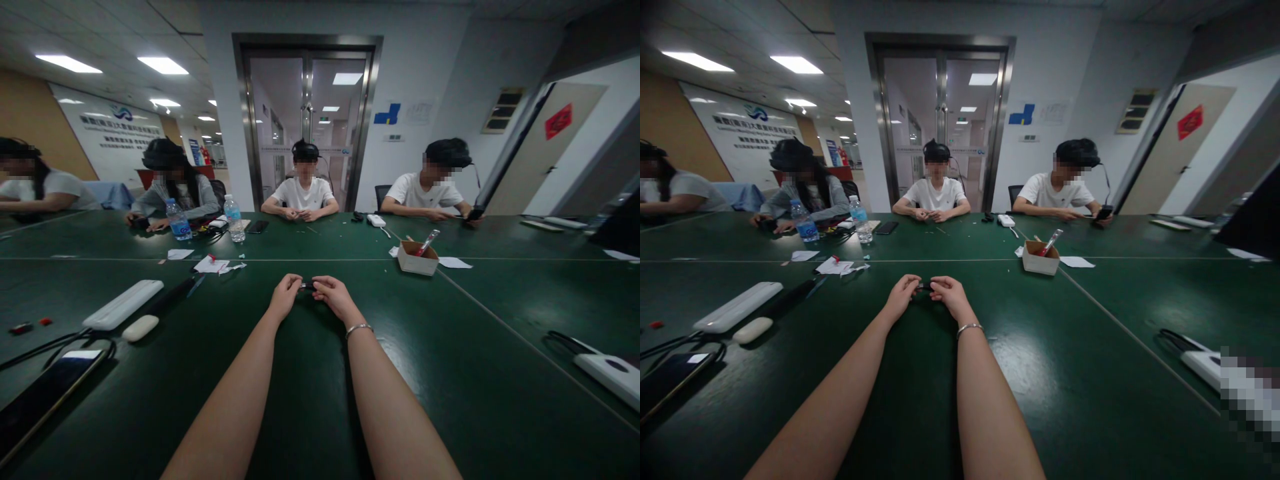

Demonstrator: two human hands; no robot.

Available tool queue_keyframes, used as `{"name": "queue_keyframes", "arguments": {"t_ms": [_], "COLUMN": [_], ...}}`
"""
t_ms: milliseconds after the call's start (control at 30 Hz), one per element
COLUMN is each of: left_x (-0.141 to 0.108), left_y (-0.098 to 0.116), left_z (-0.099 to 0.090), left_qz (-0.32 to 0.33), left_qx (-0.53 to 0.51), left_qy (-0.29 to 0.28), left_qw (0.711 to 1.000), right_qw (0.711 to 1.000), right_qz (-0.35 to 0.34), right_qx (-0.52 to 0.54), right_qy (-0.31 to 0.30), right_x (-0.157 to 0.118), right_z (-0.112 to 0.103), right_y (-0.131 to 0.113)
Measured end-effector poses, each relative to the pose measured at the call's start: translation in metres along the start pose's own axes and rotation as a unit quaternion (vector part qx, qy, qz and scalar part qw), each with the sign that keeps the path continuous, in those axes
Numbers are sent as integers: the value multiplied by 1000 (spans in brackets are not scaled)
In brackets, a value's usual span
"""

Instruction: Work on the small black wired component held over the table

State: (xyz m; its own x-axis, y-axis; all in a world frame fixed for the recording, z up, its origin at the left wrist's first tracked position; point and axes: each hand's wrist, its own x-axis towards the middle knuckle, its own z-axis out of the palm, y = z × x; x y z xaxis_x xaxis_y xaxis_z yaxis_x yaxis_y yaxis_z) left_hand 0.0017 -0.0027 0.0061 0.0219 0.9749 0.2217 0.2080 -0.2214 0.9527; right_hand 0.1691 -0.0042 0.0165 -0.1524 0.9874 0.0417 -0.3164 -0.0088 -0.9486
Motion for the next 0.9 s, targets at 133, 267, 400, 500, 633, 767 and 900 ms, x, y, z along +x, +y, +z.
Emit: {"name": "queue_keyframes", "arguments": {"t_ms": [133,267,400,500,633,767,900], "left_x": [1,0,1,3,5,5,3], "left_y": [-2,-1,-2,-5,-8,-8,-5], "left_z": [0,1,1,1,1,1,1], "left_qz": [8,0,16,-3,9,4,13], "left_qx": [-1,-2,2,-6,-2,-5,-3], "left_qy": [-2,1,11,2,7,0,5], "left_qw": [1000,1000,1000,1000,1000,1000,1000], "right_qw": [1000,1000,1000,1000,1000,1000,1000], "right_qz": [-5,-2,-5,-7,-7,-4,-6], "right_qx": [4,9,4,1,2,3,5], "right_qy": [-2,-6,-3,-1,-2,-6,-6], "right_x": [-1,0,1,1,0,1,1], "right_z": [0,-1,-1,-1,-1,-1,-2], "right_y": [0,1,2,2,2,2,3]}}
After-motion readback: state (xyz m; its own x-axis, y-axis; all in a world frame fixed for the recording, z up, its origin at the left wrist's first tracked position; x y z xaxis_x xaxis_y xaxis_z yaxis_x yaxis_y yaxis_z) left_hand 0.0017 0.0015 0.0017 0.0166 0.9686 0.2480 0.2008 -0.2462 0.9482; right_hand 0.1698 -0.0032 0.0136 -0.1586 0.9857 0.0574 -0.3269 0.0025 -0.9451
